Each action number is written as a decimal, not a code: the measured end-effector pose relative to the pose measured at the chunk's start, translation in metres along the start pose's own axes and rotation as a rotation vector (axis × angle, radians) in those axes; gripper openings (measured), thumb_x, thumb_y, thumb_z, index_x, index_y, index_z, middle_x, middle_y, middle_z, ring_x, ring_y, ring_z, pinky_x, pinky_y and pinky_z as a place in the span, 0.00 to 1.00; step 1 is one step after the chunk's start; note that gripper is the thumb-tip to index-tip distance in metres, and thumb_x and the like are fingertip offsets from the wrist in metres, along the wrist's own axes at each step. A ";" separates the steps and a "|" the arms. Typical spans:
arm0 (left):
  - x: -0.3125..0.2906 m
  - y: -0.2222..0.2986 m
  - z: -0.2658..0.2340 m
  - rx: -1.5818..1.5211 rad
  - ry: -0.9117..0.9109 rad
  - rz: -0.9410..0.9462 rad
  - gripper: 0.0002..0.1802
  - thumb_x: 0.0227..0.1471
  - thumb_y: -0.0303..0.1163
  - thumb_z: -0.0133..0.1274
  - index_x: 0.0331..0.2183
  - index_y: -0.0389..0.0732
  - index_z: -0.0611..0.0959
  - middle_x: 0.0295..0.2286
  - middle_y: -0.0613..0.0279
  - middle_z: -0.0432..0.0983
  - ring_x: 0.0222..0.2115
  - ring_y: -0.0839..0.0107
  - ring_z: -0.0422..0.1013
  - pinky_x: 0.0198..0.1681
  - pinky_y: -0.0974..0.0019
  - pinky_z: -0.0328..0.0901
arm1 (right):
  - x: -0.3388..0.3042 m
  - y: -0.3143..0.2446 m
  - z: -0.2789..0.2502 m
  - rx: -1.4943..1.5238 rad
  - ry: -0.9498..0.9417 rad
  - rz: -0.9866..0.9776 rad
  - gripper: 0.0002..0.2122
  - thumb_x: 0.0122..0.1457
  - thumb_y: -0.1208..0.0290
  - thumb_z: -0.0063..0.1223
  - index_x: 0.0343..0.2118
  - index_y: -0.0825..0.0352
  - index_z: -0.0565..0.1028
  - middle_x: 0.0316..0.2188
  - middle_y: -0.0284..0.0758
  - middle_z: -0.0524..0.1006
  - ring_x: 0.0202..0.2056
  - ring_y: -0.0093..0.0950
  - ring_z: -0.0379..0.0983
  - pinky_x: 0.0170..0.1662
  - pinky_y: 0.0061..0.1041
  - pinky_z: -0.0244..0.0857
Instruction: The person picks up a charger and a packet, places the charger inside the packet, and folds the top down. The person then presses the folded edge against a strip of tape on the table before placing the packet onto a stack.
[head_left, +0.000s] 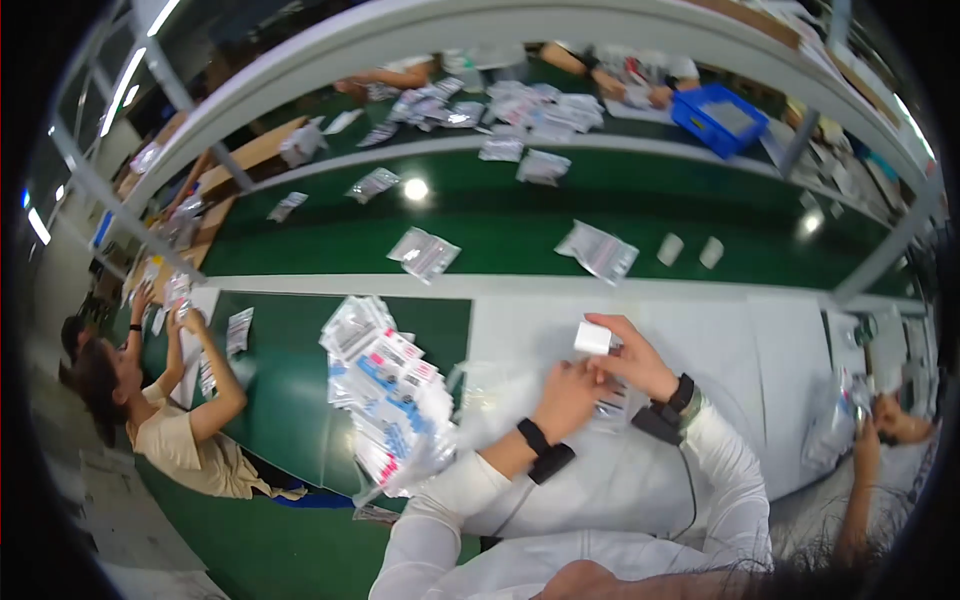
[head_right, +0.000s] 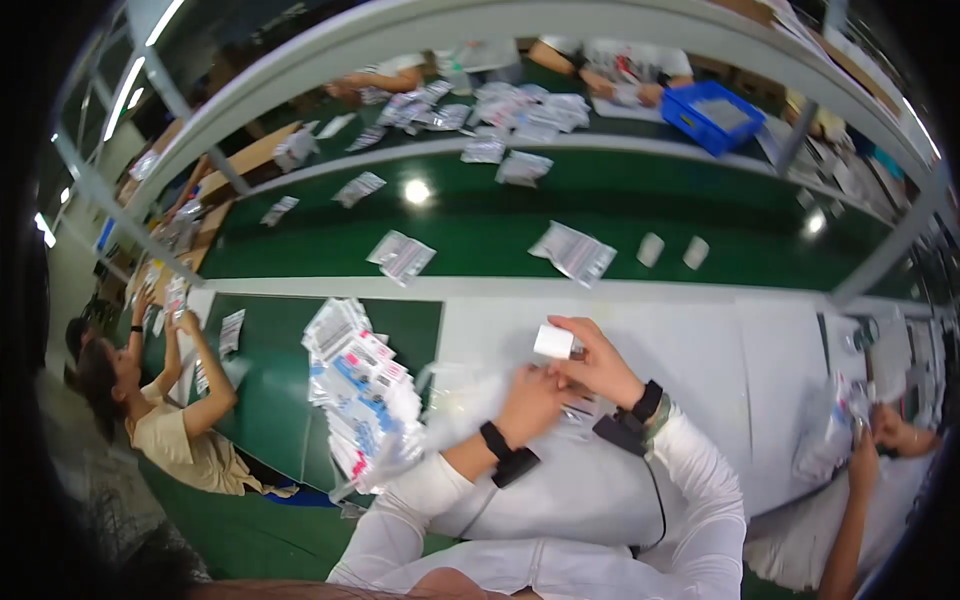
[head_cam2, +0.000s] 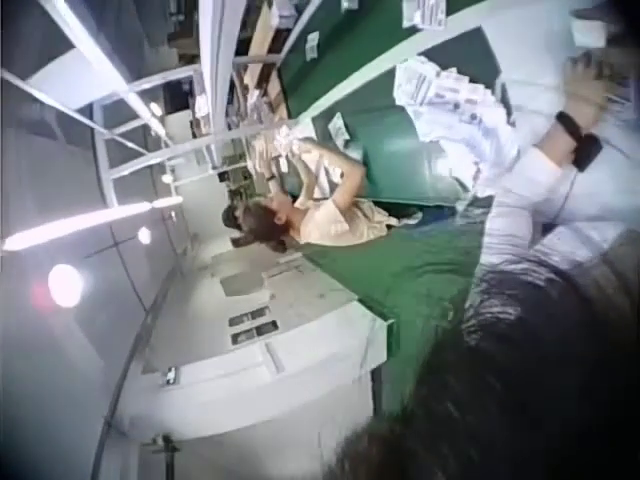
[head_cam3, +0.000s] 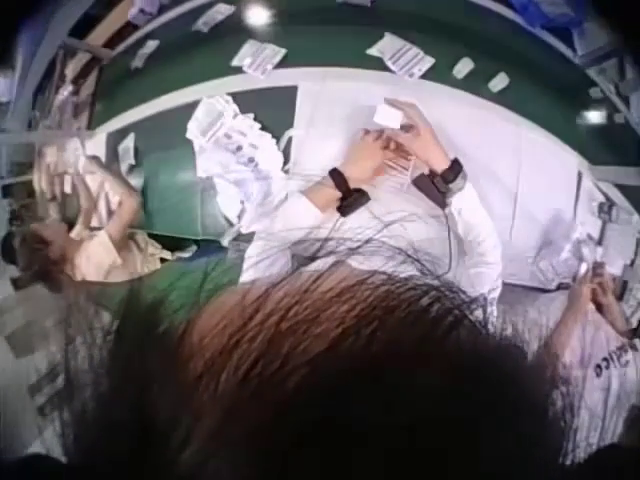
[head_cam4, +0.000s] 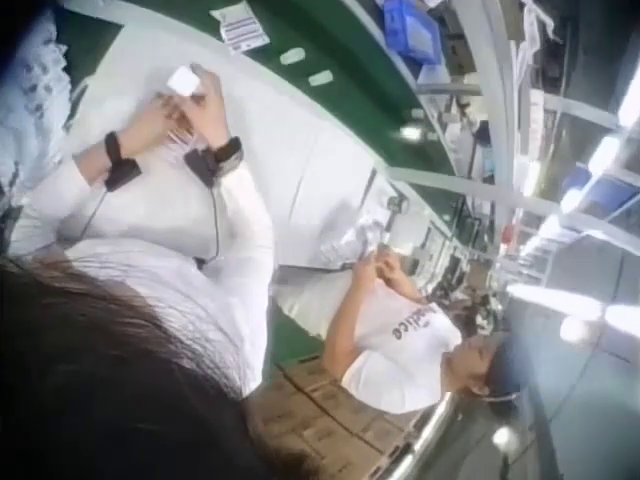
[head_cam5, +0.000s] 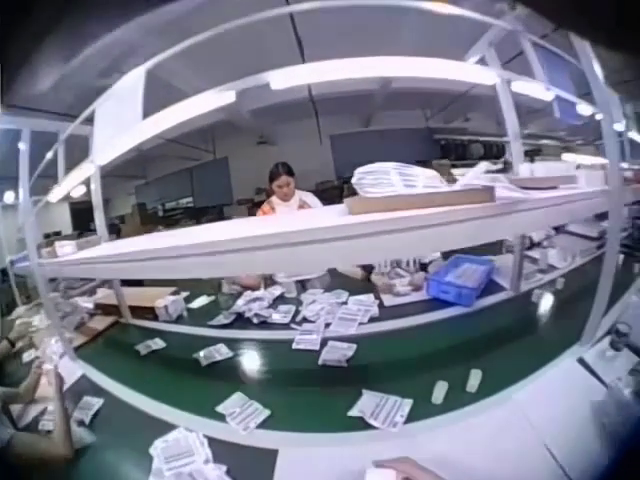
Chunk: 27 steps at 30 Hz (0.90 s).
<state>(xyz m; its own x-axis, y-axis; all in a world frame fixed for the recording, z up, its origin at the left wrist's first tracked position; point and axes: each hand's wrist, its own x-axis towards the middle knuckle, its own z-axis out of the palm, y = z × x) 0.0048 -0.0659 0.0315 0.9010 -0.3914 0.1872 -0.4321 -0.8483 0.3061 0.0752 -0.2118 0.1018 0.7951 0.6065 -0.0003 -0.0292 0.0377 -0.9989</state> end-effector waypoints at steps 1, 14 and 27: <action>0.002 -0.008 -0.002 -0.065 -0.001 -0.015 0.18 0.43 0.30 0.57 0.40 0.54 0.84 0.48 0.67 0.74 0.52 0.64 0.66 0.52 0.55 0.58 | -0.024 0.003 -0.003 -0.095 0.025 -0.088 0.18 0.58 0.71 0.55 0.52 0.60 0.74 0.42 0.32 0.71 0.41 0.25 0.73 0.37 0.23 0.72; -0.009 -0.006 -0.009 -0.386 0.150 -0.063 0.11 0.53 0.37 0.56 0.40 0.53 0.86 0.45 0.76 0.79 0.55 0.68 0.66 0.55 0.56 0.52 | -0.100 0.027 -0.001 -1.063 0.132 -0.394 0.18 0.45 0.72 0.64 0.42 0.61 0.74 0.37 0.34 0.71 0.36 0.33 0.73 0.37 0.31 0.71; 0.011 0.032 -0.012 0.291 0.354 -0.011 0.14 0.49 0.34 0.52 0.41 0.50 0.79 0.44 0.71 0.73 0.47 0.68 0.66 0.50 0.56 0.56 | -0.043 0.051 -0.032 -0.826 0.180 -0.124 0.16 0.43 0.79 0.59 0.35 0.64 0.67 0.33 0.39 0.72 0.34 0.42 0.72 0.35 0.36 0.68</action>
<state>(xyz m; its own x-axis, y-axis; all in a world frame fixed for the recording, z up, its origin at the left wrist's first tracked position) 0.0004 -0.0929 0.0549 0.8149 -0.2789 0.5081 -0.3483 -0.9363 0.0446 0.0587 -0.2618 0.0493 0.8497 0.4979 0.1736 0.4598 -0.5384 -0.7062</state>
